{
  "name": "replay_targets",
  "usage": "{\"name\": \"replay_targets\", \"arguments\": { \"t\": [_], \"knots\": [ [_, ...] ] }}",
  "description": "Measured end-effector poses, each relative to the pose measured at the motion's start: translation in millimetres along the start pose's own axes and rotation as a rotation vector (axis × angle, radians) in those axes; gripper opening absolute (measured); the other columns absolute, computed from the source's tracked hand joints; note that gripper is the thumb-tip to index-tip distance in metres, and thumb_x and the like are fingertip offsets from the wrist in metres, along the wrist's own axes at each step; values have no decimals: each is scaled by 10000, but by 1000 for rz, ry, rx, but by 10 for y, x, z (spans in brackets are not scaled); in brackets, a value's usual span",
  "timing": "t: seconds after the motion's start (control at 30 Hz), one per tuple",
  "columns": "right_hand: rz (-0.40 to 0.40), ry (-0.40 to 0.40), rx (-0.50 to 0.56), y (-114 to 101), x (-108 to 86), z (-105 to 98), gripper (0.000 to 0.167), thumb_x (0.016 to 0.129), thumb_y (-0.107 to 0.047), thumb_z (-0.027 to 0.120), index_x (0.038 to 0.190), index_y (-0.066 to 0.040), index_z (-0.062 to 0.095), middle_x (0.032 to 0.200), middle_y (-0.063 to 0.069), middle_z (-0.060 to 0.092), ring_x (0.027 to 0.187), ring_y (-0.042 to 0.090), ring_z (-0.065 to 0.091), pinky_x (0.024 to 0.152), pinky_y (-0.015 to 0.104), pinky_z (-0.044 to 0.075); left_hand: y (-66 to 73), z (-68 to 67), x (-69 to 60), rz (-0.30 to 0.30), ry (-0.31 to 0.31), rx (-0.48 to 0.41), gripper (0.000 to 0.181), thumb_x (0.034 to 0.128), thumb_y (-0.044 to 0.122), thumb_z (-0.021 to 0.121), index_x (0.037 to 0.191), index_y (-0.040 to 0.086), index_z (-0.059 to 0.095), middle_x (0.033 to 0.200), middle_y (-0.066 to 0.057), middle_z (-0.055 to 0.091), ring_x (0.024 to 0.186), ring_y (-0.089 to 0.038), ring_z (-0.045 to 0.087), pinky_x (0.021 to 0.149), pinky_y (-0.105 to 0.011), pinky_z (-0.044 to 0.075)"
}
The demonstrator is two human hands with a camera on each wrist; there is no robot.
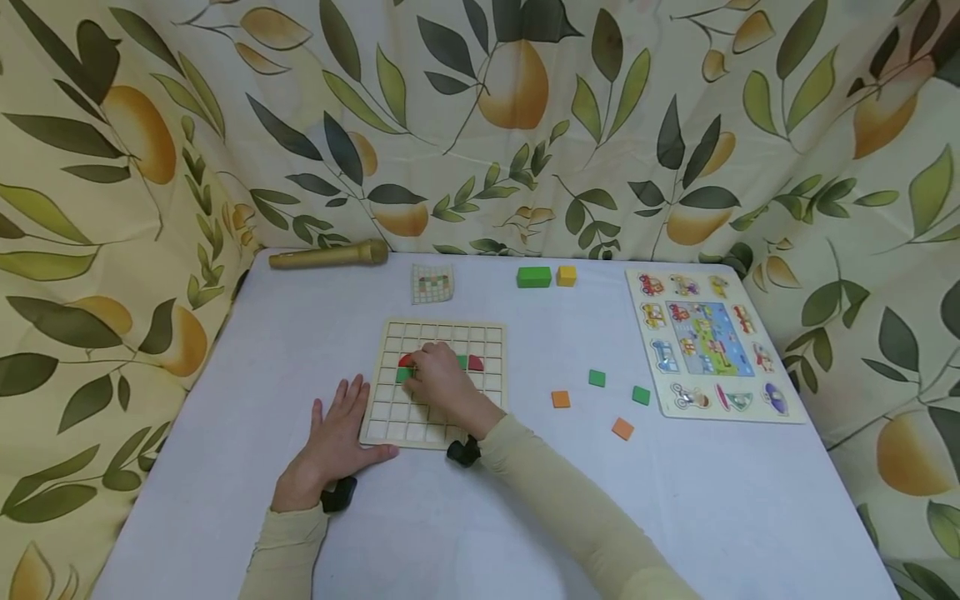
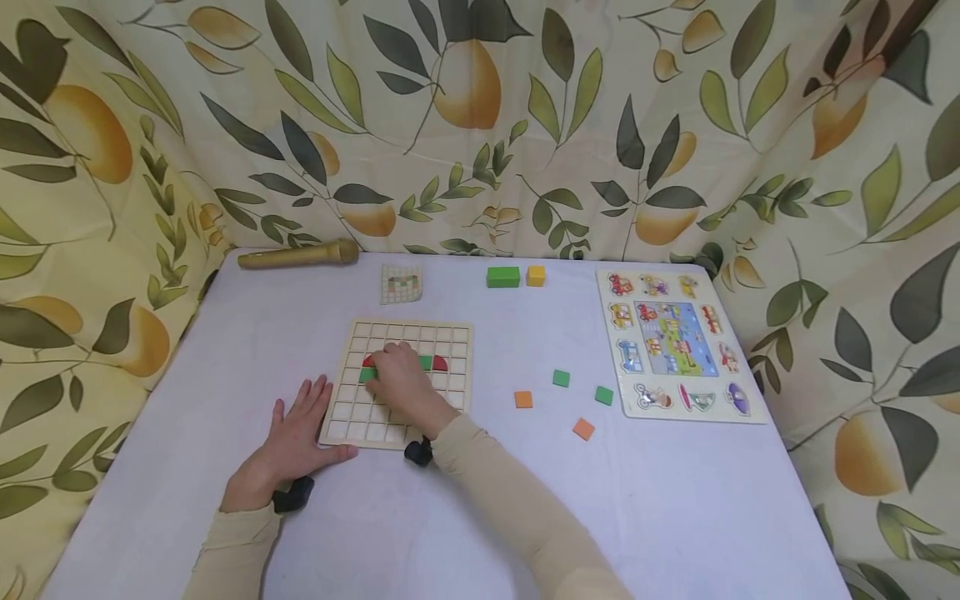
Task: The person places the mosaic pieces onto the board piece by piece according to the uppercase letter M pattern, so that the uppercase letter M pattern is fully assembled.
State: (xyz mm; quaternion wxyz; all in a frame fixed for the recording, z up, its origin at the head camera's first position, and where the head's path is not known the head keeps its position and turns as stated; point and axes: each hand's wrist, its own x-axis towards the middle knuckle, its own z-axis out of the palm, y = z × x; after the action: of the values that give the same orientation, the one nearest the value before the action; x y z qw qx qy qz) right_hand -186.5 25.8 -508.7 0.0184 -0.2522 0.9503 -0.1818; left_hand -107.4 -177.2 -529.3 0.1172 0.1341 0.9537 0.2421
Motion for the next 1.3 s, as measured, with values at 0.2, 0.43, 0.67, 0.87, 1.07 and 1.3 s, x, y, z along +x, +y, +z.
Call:
{"name": "replay_targets", "arguments": {
  "t": [0.2, 0.43, 0.67, 0.87, 1.07, 1.3],
  "knots": [
    [-90, 14, 98, 208, -263, -141, 270, 905, -234, 712, 1100, -47, 713, 1020, 39, 643, 960, 212, 541, 858, 315, 436, -1, 7, 6, 4, 8, -8, 1141, 743, 575, 774, 1534, -21, 208, 1598, -206, 119, 1458, -389, 0, 1073, -654, -63],
    [-34, 95, 140, 611, -623, -335, 263, 895, -215, 732, 1088, -37, 718, 1029, 53, 666, 961, 226, 536, 842, 359, 435, -15, 31, 18, -3, 11, -7, 1158, 731, 585, 780, 1540, -7, 199, 1600, -206, 112, 1458, -389, -6, 1070, -657, -66],
    [122, 154, 136, 1083, -993, -592, 286, 871, -192, 758, 1103, -29, 721, 1058, 69, 672, 991, 251, 537, 848, 400, 442, -20, 28, 12, 10, 14, -4, 1153, 738, 577, 777, 1535, -22, 198, 1599, -209, 111, 1456, -395, 0, 1067, -661, -61],
    [233, 160, 140, 1435, -1308, -795, 312, 874, -179, 752, 1130, -6, 708, 1115, 120, 657, 1017, 294, 518, 870, 443, 431, -12, 25, 16, 10, 15, -5, 1152, 737, 561, 786, 1532, -30, 198, 1597, -214, 112, 1455, -399, 2, 1064, -666, -59],
    [320, 149, 90, 1712, -1589, -869, 359, 871, -172, 751, 1169, 15, 680, 1155, 175, 637, 1039, 337, 520, 874, 479, 431, -12, 22, 14, 10, 13, -7, 1145, 738, 557, 788, 1535, -20, 203, 1597, -214, 112, 1455, -397, 3, 1062, -670, -56],
    [376, 99, 68, 1848, -1792, -858, 399, 862, -148, 753, 1195, 47, 651, 1137, 205, 624, 1040, 372, 525, 880, 506, 437, -13, 18, 12, 4, 8, -11, 1142, 738, 554, 791, 1536, -15, 205, 1598, -211, 111, 1456, -394, 1, 1061, -671, -57]
  ]
}}
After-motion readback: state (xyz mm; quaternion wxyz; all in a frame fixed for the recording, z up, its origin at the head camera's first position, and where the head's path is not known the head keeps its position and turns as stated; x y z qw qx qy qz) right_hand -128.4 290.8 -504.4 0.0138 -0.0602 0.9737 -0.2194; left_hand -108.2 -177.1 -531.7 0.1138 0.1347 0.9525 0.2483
